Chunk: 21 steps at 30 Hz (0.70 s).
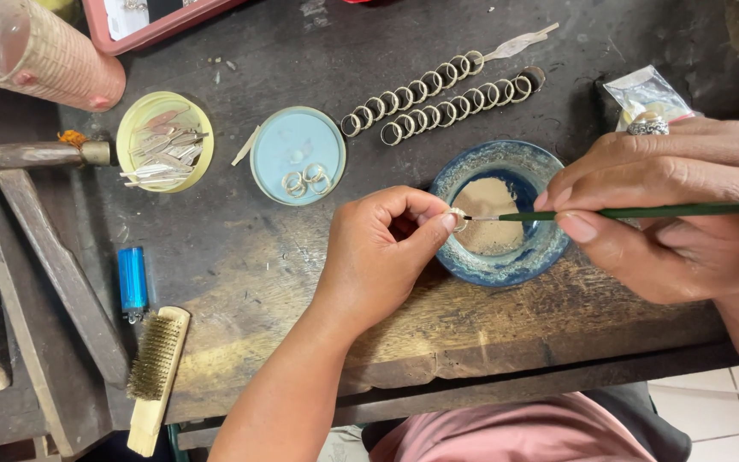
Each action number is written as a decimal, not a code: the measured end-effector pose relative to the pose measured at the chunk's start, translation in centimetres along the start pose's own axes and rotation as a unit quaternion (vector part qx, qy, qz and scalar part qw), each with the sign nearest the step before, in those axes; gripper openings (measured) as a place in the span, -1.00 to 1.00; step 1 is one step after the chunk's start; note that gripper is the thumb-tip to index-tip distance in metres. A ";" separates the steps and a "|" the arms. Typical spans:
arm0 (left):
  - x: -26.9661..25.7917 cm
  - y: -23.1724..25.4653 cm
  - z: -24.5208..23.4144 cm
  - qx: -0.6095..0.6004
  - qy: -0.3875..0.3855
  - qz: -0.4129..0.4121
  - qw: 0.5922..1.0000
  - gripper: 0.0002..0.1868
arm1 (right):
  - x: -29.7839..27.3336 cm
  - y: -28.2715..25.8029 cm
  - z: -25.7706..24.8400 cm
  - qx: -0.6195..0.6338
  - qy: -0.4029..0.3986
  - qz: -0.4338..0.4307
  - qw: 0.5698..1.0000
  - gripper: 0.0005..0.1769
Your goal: Applying flux to small jewelry rings using a fine brush on a workshop bench
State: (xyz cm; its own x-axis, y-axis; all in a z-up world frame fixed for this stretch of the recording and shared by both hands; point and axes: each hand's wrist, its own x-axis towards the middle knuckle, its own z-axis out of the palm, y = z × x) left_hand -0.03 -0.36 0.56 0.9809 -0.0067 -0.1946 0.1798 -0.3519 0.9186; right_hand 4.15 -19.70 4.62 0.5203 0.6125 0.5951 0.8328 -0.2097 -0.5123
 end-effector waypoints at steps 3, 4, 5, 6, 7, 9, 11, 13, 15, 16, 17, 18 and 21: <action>0.0 0.1 0.0 0.006 0.001 -0.008 1.000 -0.94 | -0.2 0.2 0.0 0.012 0.017 -0.001 1.000 -0.91; 0.0 0.1 0.0 0.005 0.001 -0.008 1.000 -0.94 | -0.3 0.2 0.0 -0.005 0.013 -0.002 1.000 -0.91; 0.0 0.1 0.0 0.004 0.001 -0.009 1.000 -0.95 | -0.3 0.2 0.0 -0.021 0.009 -0.002 1.000 -0.92; 0.0 0.1 0.0 0.005 0.000 -0.009 1.000 -0.95 | -0.2 0.2 0.0 -0.021 0.011 -0.001 1.000 -0.92; 0.0 0.0 0.0 0.009 0.002 -0.002 1.000 -0.95 | -0.2 0.2 0.0 -0.012 0.011 -0.004 1.000 -0.91; 0.0 0.0 0.1 0.012 0.005 0.006 1.000 -0.95 | -0.2 0.2 0.0 -0.004 0.011 -0.006 1.000 -0.91; 0.0 0.0 0.1 0.012 0.007 0.004 1.000 -0.95 | -0.2 0.0 -0.1 -0.008 0.011 0.000 1.000 -0.91; 0.0 -0.2 0.1 0.016 0.007 0.012 1.000 -0.96 | -0.2 0.2 -0.1 -0.017 0.008 -0.004 1.000 -0.92; 0.1 -0.2 0.1 0.021 0.006 0.021 1.000 -0.96 | -0.2 0.2 -0.2 -0.027 0.005 -0.006 1.000 -0.93; 0.1 -0.1 0.1 0.019 0.006 0.017 1.000 -0.96 | -0.2 0.2 -0.3 -0.025 0.003 -0.007 1.000 -0.92; 0.0 0.1 0.1 0.016 0.006 0.012 1.000 -0.96 | -0.2 0.2 -0.3 -0.022 0.000 -0.008 1.000 -0.91; 0.0 0.0 0.1 0.017 0.005 0.012 1.000 -0.96 | -0.2 0.1 -0.2 -0.023 0.001 -0.007 1.000 -0.91; 0.0 -0.1 0.2 0.011 0.005 0.013 1.000 -0.97 | 0.0 0.0 -0.1 -0.022 0.013 -0.014 1.000 -0.91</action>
State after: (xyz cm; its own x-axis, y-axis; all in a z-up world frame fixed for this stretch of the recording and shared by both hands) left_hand -0.03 -0.48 0.45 0.9859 -0.0067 -0.1669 0.1525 -0.3717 0.9158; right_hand 4.19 -19.77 4.75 0.5014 0.5987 0.6246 0.8541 -0.2275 -0.4677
